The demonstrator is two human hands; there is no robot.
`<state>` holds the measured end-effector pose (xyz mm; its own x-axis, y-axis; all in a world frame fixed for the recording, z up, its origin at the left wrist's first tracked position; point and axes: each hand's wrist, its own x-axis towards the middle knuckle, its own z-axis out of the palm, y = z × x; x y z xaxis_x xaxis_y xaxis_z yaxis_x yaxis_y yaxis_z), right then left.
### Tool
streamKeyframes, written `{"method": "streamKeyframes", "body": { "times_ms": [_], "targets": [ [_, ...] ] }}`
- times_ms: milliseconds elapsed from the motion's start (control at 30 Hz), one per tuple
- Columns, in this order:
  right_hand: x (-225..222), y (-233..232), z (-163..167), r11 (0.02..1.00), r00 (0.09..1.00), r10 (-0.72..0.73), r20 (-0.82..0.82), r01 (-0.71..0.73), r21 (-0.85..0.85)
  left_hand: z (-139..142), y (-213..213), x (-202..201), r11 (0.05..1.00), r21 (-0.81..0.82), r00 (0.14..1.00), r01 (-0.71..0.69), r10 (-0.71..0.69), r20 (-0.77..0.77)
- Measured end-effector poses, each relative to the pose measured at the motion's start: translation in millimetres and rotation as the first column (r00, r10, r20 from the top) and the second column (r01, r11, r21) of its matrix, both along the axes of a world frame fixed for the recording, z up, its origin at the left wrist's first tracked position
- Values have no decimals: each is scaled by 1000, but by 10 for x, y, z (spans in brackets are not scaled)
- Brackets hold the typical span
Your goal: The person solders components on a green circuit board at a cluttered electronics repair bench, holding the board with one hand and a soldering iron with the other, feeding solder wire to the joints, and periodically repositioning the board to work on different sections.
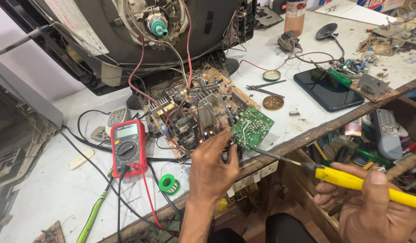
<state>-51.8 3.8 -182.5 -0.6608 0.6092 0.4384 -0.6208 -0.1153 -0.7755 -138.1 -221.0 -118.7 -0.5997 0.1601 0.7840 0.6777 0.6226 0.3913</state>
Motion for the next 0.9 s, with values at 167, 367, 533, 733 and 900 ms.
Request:
{"method": "streamKeyframes", "body": {
  "times_ms": [167, 367, 533, 733, 900],
  "targets": [
    [-43, -59, -18, 1000, 999, -7, 41, 7, 8, 29, -57, -21, 999, -18, 999, -41, 40, -31],
    [-115, -127, -37, 999, 987, -43, 152, 40, 21, -3, -132, -90, 1000, 21, 1000, -18, 18, -5],
    [-193, -149, -69, 999, 989, -34, 144, 32, 16, -36, -154, -152, 999, 37, 1000, -22, 22, -8],
    [-237, -180, -97, 998, 995, -63, 80, 62, 22, -56, -132, -157, 997, 64, 999, -32, 33, -8],
    [-253, -220, -88, 998, 998, -69, 11, 69, 1, -36, -117, -136, 995, 93, 999, -31, 28, 31]
  ]
}}
